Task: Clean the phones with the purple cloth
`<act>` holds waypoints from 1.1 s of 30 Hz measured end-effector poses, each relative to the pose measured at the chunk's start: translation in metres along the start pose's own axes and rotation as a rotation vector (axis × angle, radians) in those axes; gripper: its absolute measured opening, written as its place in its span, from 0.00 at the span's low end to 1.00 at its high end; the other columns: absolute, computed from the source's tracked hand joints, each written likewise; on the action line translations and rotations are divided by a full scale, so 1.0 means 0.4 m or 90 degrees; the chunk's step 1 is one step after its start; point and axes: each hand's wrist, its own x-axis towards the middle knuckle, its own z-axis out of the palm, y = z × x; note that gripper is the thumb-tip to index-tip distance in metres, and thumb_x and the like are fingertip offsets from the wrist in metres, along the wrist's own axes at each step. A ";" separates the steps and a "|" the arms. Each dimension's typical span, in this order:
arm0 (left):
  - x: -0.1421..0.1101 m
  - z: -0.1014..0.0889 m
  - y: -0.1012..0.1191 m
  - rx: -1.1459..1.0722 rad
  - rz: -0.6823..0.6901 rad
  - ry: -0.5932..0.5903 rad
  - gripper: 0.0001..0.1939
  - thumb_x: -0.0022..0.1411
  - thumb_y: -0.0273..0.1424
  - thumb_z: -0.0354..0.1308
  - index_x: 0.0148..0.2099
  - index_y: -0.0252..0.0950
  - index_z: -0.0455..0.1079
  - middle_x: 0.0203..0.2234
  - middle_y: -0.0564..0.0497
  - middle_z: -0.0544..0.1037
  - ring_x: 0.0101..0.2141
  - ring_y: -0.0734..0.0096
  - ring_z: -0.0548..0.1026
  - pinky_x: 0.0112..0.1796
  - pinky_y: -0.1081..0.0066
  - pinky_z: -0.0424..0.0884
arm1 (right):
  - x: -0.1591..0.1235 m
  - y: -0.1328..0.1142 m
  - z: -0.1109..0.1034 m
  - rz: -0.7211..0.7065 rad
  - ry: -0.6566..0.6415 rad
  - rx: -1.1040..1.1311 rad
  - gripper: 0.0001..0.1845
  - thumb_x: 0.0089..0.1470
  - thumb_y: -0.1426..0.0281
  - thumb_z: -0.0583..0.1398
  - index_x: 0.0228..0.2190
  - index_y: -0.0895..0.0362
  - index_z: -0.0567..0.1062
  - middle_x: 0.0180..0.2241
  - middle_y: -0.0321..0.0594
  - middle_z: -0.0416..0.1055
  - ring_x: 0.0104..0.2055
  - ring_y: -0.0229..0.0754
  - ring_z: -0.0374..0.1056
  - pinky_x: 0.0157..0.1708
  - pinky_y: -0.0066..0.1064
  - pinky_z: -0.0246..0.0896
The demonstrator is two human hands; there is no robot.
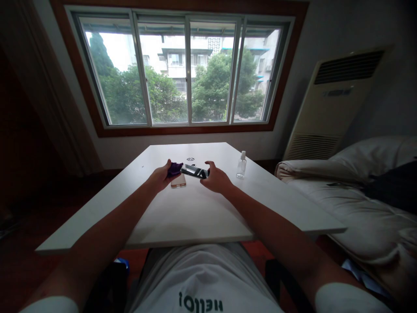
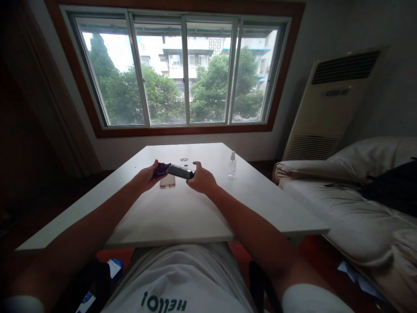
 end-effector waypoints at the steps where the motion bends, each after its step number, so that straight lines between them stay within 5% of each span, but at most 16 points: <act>1: 0.004 -0.003 0.001 -0.012 -0.024 0.013 0.09 0.68 0.31 0.58 0.43 0.28 0.71 0.40 0.39 0.80 0.38 0.63 0.80 0.41 0.59 0.80 | -0.001 -0.002 -0.001 -0.003 0.003 0.001 0.43 0.48 0.61 0.65 0.62 0.54 0.55 0.43 0.45 0.76 0.40 0.50 0.72 0.37 0.33 0.63; 5: 0.006 -0.007 -0.008 0.036 -0.067 0.009 0.08 0.65 0.24 0.58 0.46 0.28 0.71 0.40 0.38 0.80 0.36 0.61 0.80 0.38 0.60 0.81 | -0.007 -0.007 -0.004 -0.011 0.007 0.005 0.43 0.48 0.62 0.65 0.62 0.54 0.56 0.43 0.45 0.75 0.40 0.49 0.72 0.39 0.33 0.63; 17: 0.001 -0.006 -0.006 0.105 0.019 0.067 0.16 0.63 0.37 0.63 0.47 0.29 0.73 0.39 0.41 0.79 0.33 0.65 0.79 0.34 0.65 0.79 | -0.009 -0.004 0.003 -0.029 -0.028 0.010 0.43 0.48 0.61 0.65 0.62 0.54 0.56 0.46 0.46 0.74 0.41 0.48 0.72 0.38 0.32 0.63; 23: -0.011 0.000 0.000 0.121 0.081 0.037 0.15 0.65 0.35 0.60 0.50 0.31 0.72 0.39 0.42 0.80 0.35 0.65 0.79 0.35 0.66 0.78 | -0.014 -0.008 0.006 -0.046 -0.046 -0.002 0.44 0.47 0.63 0.65 0.63 0.53 0.56 0.44 0.45 0.75 0.40 0.48 0.72 0.38 0.33 0.63; 28: 0.005 0.001 -0.003 0.072 -0.024 0.122 0.12 0.67 0.30 0.56 0.51 0.32 0.70 0.33 0.46 0.79 0.27 0.69 0.77 0.31 0.69 0.77 | -0.019 -0.018 0.002 -0.083 0.030 -0.045 0.44 0.47 0.64 0.65 0.63 0.54 0.56 0.45 0.47 0.74 0.43 0.51 0.71 0.42 0.35 0.64; 33: 0.007 -0.001 -0.004 0.065 -0.045 0.040 0.13 0.66 0.23 0.53 0.52 0.34 0.71 0.35 0.46 0.79 0.26 0.71 0.77 0.28 0.71 0.76 | -0.020 -0.026 -0.010 -0.085 0.051 -0.062 0.45 0.47 0.64 0.66 0.63 0.55 0.55 0.45 0.47 0.73 0.44 0.50 0.71 0.43 0.35 0.64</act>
